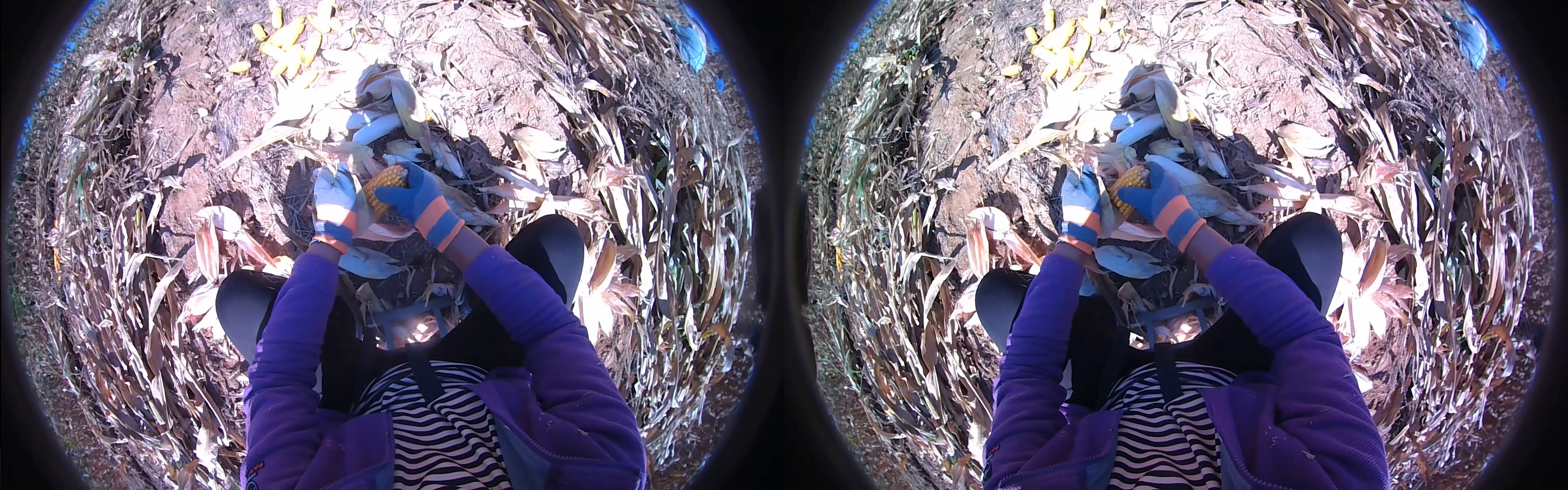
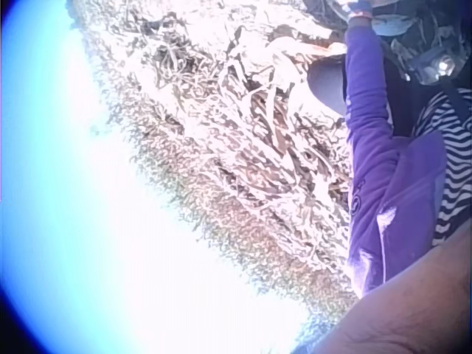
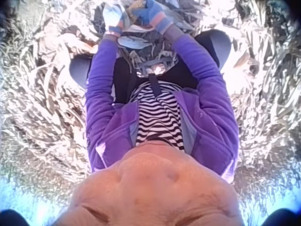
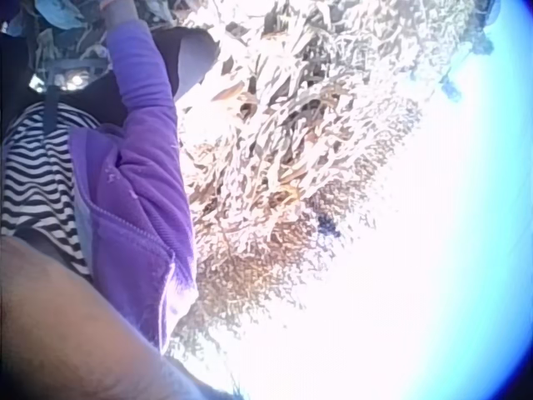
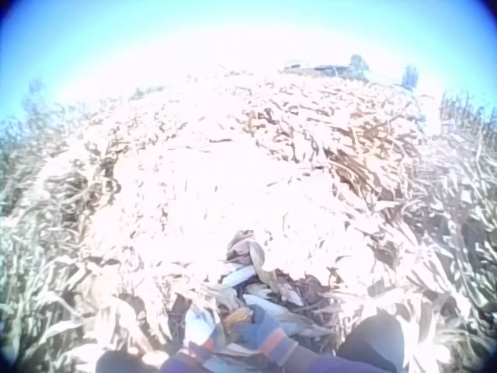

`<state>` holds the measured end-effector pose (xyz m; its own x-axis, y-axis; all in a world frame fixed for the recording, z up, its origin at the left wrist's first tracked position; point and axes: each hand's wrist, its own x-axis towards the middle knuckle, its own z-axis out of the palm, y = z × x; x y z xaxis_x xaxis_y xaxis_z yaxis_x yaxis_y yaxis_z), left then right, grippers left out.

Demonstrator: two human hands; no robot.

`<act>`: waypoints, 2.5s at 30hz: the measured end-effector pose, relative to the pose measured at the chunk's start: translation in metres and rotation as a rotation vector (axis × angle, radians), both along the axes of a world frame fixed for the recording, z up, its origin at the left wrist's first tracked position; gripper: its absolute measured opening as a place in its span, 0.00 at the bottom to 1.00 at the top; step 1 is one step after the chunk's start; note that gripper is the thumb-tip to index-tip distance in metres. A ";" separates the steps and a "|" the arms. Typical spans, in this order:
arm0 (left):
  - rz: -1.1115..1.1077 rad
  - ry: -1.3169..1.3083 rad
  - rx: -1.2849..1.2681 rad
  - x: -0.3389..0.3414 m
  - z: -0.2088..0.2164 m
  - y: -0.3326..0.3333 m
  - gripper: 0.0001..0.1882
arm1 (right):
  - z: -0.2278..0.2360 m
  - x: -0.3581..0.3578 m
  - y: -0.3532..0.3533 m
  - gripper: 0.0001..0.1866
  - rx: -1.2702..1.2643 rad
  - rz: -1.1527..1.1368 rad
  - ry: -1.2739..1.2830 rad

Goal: The person sits on the ground in a cornfield and repeatedly shucks corn cobs by hand, removing husks and silk. Shucked cobs are placed on the ground nearby while husks accumulate around the person.

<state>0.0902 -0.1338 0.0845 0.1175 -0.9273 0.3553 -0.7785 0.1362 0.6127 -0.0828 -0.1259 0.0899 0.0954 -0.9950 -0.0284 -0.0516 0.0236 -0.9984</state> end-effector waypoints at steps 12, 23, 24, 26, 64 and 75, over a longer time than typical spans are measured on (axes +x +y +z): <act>0.386 0.282 0.234 0.045 0.029 -0.007 0.24 | 0.039 -0.009 -0.002 0.26 0.199 0.058 -0.348; 0.206 0.444 0.059 0.047 0.038 -0.003 0.24 | 0.042 -0.032 -0.007 0.27 -0.178 0.441 0.429; 0.161 0.335 0.006 0.034 0.044 0.005 0.23 | 0.043 -0.031 -0.004 0.29 -0.153 0.471 0.504; 0.047 0.166 0.020 0.016 0.061 0.018 0.23 | 0.051 -0.022 0.008 0.32 -0.104 0.531 0.655; -0.027 0.531 -0.399 0.068 0.103 0.024 0.16 | 0.015 -0.046 0.006 0.32 0.383 0.453 0.345; -0.541 -0.580 -0.251 0.017 0.038 0.020 0.19 | 0.066 -0.045 0.026 0.27 0.517 0.586 0.153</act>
